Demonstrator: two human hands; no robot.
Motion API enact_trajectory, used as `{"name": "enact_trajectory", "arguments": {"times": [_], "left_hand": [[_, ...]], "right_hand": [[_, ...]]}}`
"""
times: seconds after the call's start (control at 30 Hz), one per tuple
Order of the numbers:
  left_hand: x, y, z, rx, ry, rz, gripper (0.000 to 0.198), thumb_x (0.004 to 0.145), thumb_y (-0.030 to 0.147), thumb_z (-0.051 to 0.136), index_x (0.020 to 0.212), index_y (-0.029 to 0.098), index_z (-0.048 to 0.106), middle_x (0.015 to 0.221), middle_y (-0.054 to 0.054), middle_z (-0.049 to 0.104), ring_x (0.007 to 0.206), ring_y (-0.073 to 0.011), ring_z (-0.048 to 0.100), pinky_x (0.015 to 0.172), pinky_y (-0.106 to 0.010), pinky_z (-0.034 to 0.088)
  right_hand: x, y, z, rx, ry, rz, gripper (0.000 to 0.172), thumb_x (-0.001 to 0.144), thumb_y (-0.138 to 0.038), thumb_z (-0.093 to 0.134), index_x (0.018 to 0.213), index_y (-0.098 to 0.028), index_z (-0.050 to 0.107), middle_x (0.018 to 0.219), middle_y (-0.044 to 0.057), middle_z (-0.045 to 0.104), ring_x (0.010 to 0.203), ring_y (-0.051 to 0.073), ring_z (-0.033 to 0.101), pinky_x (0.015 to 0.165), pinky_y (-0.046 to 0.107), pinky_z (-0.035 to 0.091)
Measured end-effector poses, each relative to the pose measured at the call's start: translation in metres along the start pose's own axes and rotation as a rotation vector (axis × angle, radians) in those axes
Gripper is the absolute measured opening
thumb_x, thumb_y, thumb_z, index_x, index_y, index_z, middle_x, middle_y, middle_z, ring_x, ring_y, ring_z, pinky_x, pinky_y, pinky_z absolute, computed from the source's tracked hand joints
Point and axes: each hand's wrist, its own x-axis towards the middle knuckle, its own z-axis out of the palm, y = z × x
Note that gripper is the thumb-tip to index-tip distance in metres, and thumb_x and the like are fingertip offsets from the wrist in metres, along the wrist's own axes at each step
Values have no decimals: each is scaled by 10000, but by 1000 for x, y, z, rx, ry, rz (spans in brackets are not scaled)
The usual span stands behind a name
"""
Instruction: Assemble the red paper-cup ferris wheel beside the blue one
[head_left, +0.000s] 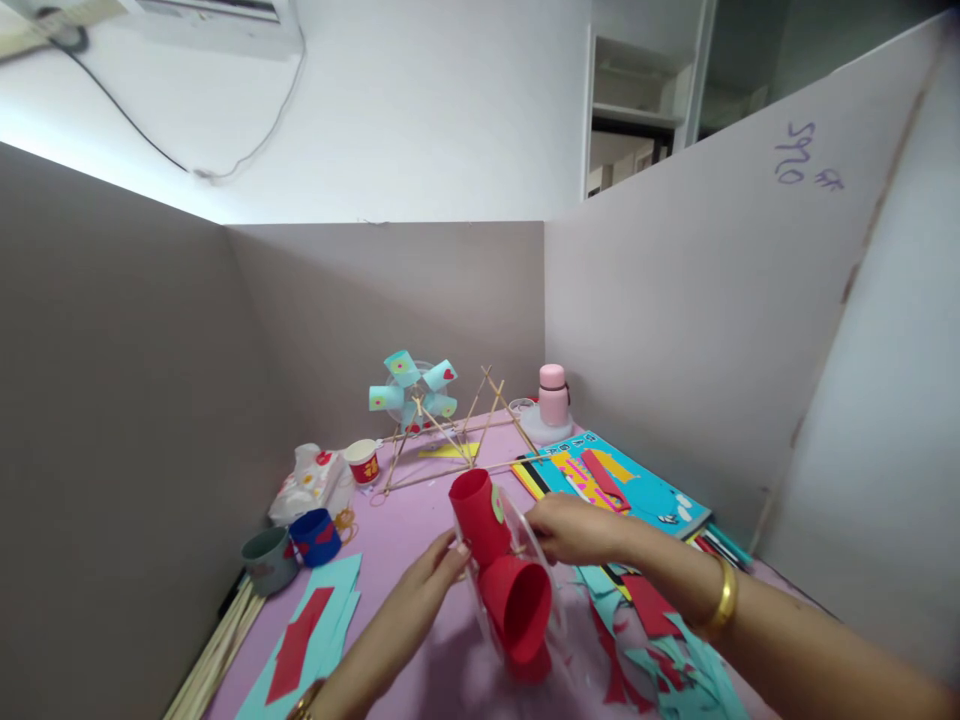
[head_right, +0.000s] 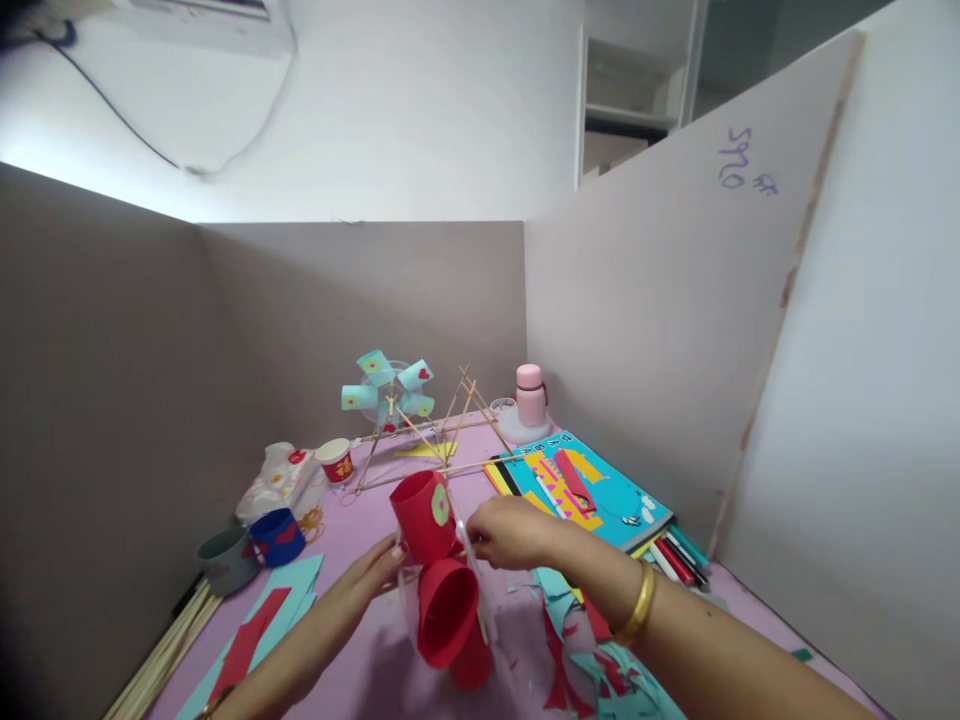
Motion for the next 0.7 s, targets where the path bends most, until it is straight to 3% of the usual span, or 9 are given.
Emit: {"name": "enact_trajectory", "arguments": {"times": [0.1, 0.23, 0.37, 0.47, 0.57, 0.7], "left_hand": [[4, 12, 1, -17, -83, -57, 458, 792, 499, 491, 1125, 209, 615, 1303, -75, 560, 1205, -261, 485, 994, -390, 391], [15, 12, 3, -19, -147, -77, 408, 834, 469, 432, 1068, 196, 623, 1210, -76, 619, 1103, -230, 546, 970, -369, 397], [23, 8, 3, 59, -155, -168, 526, 838, 542, 370, 1044, 118, 605, 1034, -110, 664, 942, -219, 594, 943, -376, 405], [26, 7, 1, 87, -191, -193, 591, 850, 551, 289, 1158, 103, 521, 998, -109, 658, 931, -206, 604, 905, -360, 427], [25, 5, 1, 151, -265, -127, 442, 809, 406, 423, 1165, 155, 502, 1012, -74, 650, 934, -190, 605, 839, -320, 442], [18, -4, 6, 306, -262, 36, 143, 713, 257, 571, 839, 189, 562, 844, -16, 623, 799, -173, 551, 713, -276, 397]], "right_hand": [[-2, 7, -4, 74, -20, -12, 200, 722, -133, 479, 673, -146, 672, 628, 12, 670, 575, 104, 542, 531, 180, 341], [-3, 14, -5, 162, -24, -2, 205, 717, -140, 459, 602, -142, 628, 570, 5, 615, 534, 97, 520, 519, 180, 352], [-6, 18, -5, 274, -54, 18, 183, 667, -111, 440, 532, -150, 558, 523, -10, 555, 490, 93, 509, 486, 182, 368], [-10, 23, -7, 389, -92, 27, 154, 620, -88, 413, 529, -162, 514, 497, -32, 509, 447, 82, 488, 428, 168, 363], [-14, 31, -5, 510, -123, 58, 156, 588, -83, 393, 588, -165, 526, 517, -45, 502, 449, 71, 491, 436, 159, 399], [-16, 36, 5, 617, -136, 100, 187, 544, -76, 382, 611, -162, 535, 526, -49, 498, 448, 67, 484, 446, 167, 420]]}}
